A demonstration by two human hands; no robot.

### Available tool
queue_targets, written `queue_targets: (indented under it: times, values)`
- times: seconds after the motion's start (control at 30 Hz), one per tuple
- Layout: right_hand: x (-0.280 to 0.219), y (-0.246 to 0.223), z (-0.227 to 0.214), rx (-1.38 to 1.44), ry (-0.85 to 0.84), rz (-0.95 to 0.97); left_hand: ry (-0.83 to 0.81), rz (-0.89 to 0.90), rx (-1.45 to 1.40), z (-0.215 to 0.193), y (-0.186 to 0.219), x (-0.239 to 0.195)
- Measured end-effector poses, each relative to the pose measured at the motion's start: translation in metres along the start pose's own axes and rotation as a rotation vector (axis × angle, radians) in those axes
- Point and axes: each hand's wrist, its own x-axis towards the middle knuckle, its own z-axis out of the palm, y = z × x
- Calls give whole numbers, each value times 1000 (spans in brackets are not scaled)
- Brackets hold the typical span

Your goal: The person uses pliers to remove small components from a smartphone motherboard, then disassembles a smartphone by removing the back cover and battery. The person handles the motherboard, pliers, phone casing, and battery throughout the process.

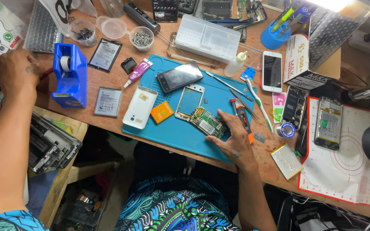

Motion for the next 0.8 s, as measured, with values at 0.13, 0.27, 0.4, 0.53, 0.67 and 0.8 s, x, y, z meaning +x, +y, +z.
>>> queue_targets:
  times: [0.13, 0.27, 0.4, 0.53, 0.67, 0.8]
  values:
    - [0, -3, -3, -4, 17, -27, -148, -170, -363, -8, 1, 0]
    - [0, -11, -2, 8, 9, 56, 98, -30, -310, -16, -16, 2]
    - [0, -11, 0, 3, 18, 46, -196, -242, -445, -22, -24, 16]
    - [1, -10, 2, -44, 24, 49, -101, 6, -211, -23, -7, -3]
    - [0, -10, 1, 4, 15, 65, -41, 61, -191, -31, 10, -18]
    - [1, -9, 1, -12, 16, 17, 95, 110, -163, -52, 21, -24]
